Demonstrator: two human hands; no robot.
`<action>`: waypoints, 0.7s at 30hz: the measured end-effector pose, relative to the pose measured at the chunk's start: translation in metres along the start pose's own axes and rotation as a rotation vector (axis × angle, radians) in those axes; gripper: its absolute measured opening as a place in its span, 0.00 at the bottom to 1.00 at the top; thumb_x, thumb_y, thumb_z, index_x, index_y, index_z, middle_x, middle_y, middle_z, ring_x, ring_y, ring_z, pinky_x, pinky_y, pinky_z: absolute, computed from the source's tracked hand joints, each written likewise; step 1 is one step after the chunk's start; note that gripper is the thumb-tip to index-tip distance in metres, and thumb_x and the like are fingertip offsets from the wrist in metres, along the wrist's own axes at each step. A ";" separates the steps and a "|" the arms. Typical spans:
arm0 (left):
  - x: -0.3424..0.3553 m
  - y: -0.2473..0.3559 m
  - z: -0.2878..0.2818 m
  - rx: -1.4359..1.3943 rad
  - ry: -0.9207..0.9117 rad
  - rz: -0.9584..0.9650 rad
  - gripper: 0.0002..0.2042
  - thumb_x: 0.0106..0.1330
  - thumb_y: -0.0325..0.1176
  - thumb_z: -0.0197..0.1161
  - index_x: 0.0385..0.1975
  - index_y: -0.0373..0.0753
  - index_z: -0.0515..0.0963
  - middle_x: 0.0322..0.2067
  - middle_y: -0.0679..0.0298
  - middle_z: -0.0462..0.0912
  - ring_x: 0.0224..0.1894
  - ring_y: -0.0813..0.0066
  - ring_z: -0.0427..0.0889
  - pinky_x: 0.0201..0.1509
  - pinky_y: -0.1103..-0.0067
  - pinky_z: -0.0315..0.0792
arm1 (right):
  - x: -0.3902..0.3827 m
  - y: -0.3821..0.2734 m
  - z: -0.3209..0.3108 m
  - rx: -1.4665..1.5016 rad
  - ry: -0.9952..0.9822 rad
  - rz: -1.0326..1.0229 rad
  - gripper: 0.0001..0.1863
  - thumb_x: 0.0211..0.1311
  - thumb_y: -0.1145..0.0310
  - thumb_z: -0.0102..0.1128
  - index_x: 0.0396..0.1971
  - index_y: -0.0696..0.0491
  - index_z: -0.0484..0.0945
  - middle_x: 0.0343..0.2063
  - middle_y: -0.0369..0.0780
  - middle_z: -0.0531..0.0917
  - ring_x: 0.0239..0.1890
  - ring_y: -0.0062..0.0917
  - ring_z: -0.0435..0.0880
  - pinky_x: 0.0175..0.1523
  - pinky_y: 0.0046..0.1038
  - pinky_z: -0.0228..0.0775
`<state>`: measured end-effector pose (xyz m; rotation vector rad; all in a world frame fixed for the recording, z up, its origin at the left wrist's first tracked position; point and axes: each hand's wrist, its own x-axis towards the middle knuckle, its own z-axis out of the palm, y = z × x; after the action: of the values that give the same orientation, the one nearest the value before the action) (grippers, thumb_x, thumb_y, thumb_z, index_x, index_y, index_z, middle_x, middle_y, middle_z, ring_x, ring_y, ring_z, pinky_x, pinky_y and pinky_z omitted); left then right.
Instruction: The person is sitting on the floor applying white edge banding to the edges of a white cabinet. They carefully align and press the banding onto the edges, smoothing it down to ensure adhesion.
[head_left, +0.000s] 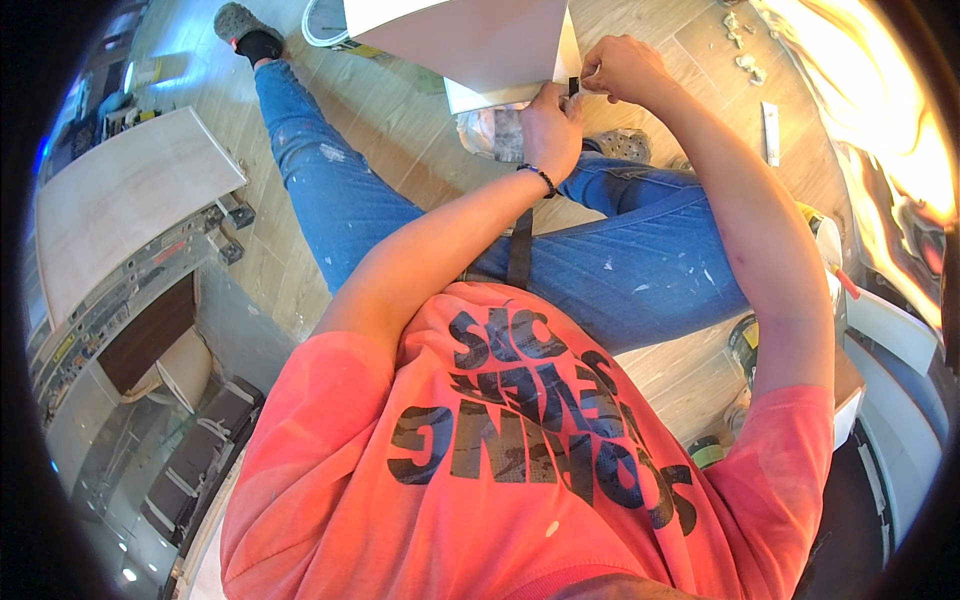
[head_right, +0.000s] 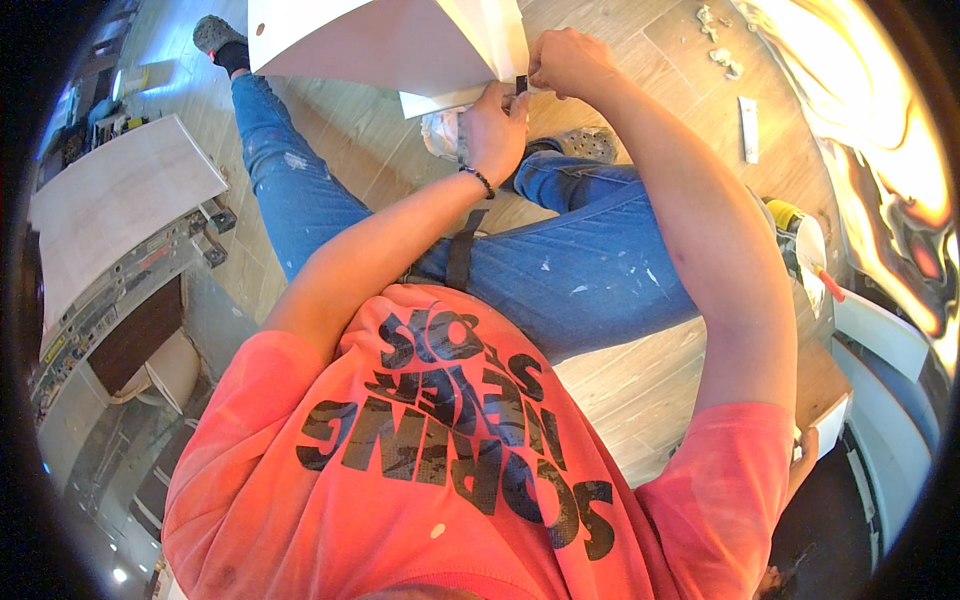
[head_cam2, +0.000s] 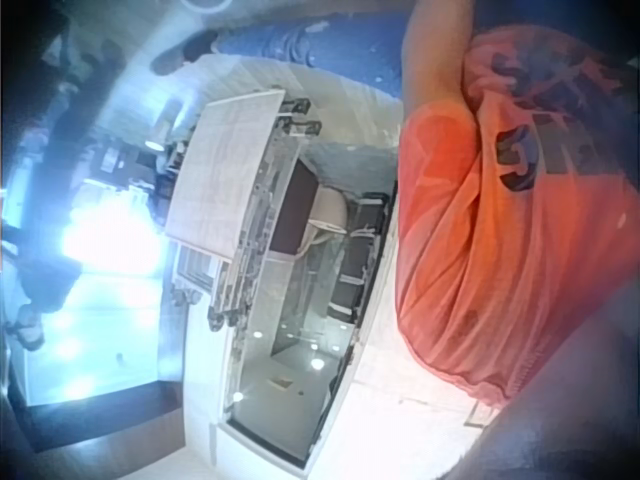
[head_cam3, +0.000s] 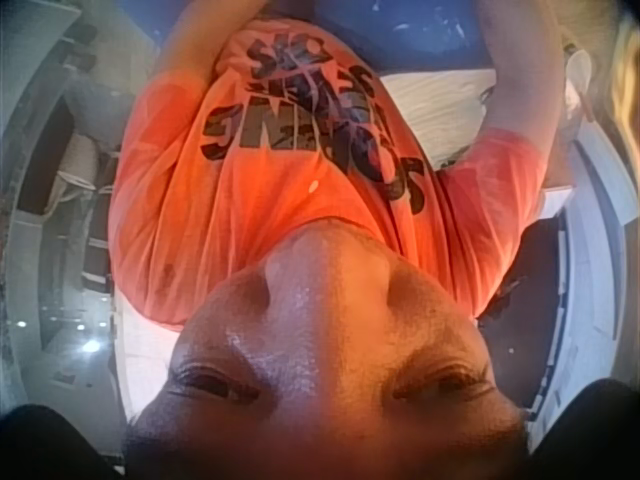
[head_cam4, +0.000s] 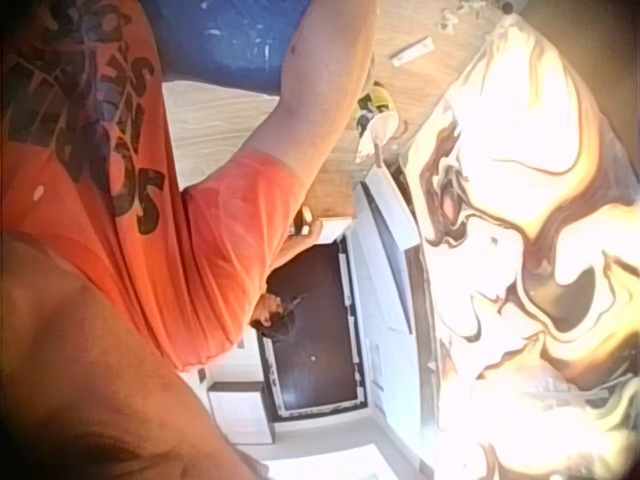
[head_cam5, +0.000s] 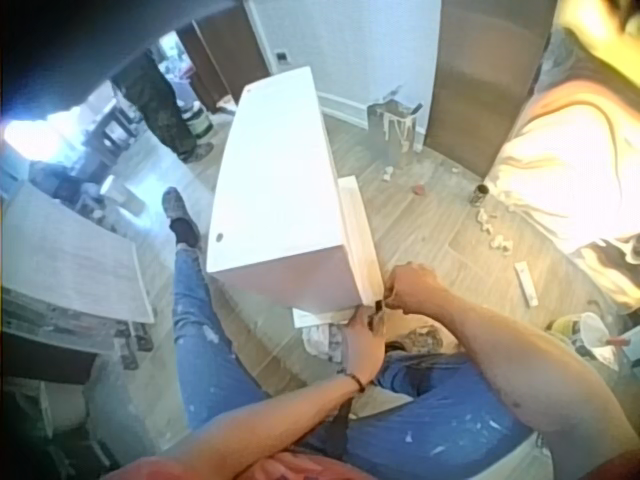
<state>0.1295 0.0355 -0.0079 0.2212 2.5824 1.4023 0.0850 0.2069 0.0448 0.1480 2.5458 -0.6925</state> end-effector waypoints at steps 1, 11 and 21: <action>-0.002 0.001 -0.002 0.019 0.002 0.018 0.09 0.65 0.29 0.67 0.37 0.30 0.77 0.30 0.45 0.84 0.35 0.42 0.84 0.40 0.56 0.74 | -0.001 -0.001 -0.001 0.003 -0.002 0.000 0.05 0.55 0.64 0.67 0.27 0.47 0.89 0.19 0.33 0.86 0.22 0.22 0.89 0.40 0.27 0.80; -0.005 0.011 -0.008 -0.053 0.013 -0.011 0.11 0.63 0.27 0.67 0.39 0.29 0.75 0.29 0.43 0.83 0.33 0.44 0.84 0.38 0.59 0.75 | -0.002 0.001 0.001 0.016 0.013 0.023 0.05 0.55 0.64 0.67 0.29 0.46 0.90 0.21 0.34 0.87 0.23 0.22 0.90 0.40 0.27 0.80; 0.000 0.001 0.001 0.009 0.085 0.080 0.11 0.63 0.31 0.69 0.37 0.33 0.76 0.25 0.50 0.85 0.30 0.50 0.86 0.35 0.62 0.76 | 0.000 0.001 0.001 -0.014 0.027 0.006 0.07 0.55 0.63 0.69 0.32 0.47 0.90 0.22 0.35 0.88 0.22 0.22 0.89 0.38 0.27 0.80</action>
<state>0.1300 0.0366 -0.0075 0.2749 2.6762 1.4575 0.0851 0.2076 0.0437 0.1609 2.5750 -0.6742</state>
